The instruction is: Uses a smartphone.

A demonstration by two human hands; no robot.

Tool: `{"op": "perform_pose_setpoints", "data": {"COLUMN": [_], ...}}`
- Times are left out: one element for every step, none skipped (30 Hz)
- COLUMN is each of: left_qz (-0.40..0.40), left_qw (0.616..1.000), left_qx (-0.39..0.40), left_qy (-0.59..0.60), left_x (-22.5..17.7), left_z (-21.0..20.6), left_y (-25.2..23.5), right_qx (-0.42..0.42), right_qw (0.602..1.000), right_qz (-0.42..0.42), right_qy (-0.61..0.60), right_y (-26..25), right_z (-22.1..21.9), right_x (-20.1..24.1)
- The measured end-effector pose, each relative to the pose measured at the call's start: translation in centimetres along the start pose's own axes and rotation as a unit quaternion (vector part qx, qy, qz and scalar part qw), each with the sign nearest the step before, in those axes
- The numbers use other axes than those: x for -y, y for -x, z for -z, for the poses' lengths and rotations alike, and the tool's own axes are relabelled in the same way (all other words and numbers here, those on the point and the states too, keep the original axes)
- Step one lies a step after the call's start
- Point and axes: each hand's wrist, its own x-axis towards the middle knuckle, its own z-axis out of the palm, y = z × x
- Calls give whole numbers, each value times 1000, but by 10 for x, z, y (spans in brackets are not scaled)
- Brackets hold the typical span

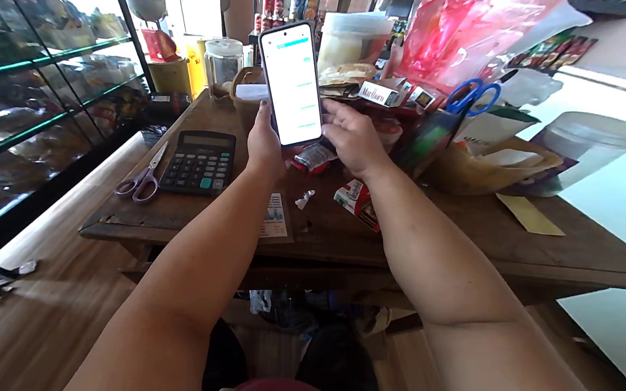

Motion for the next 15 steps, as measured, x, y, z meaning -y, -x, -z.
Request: {"op": "perform_pose_setpoints", "data": {"left_qz": [0,0,-1,-5,-9,-10,-14,-18,-20,-20,-20,-21,-23,-26,-26], "left_qw": [1000,1000,1000,1000,1000,999,999,999,999,998,998,998,997,997,997], "left_qx": [2,2,3,7,12,21,28,34,41,47,51,55,59,59,61], "left_qy": [-3,-6,-10,-16,-22,-25,-28,-29,-28,-27,-30,-35,-40,-42,-42], "left_x": [0,0,0,0,1,1,1,2,2,3,3,4,4,4,3], "left_z": [0,0,0,0,0,0,0,0,0,0,0,0,0,0,0], "left_y": [0,1,1,1,0,0,1,1,1,1,1,1,0,0,1], "right_qx": [5,4,-1,-10,-20,-29,-38,-45,-52,-57,-59,-58,-57,-56,-55], "right_qw": [1000,1000,1000,999,998,997,996,994,993,992,991,991,992,992,993], "right_qz": [-2,-3,-1,2,3,2,0,-4,-7,-9,-11,-17,-20,-21,-20], "right_qy": [9,17,26,38,52,67,82,95,106,114,118,119,115,110,103], "right_y": [1,1,2,3,3,4,4,4,4,4,4,4,4,3,3], "right_z": [-1,-2,-3,-5,-7,-9,-11,-12,-13,-14,-14,-13,-12,-12,-11], "right_x": [1,1,2,3,3,4,3,3,3,3,3,4,4,4,4]}}
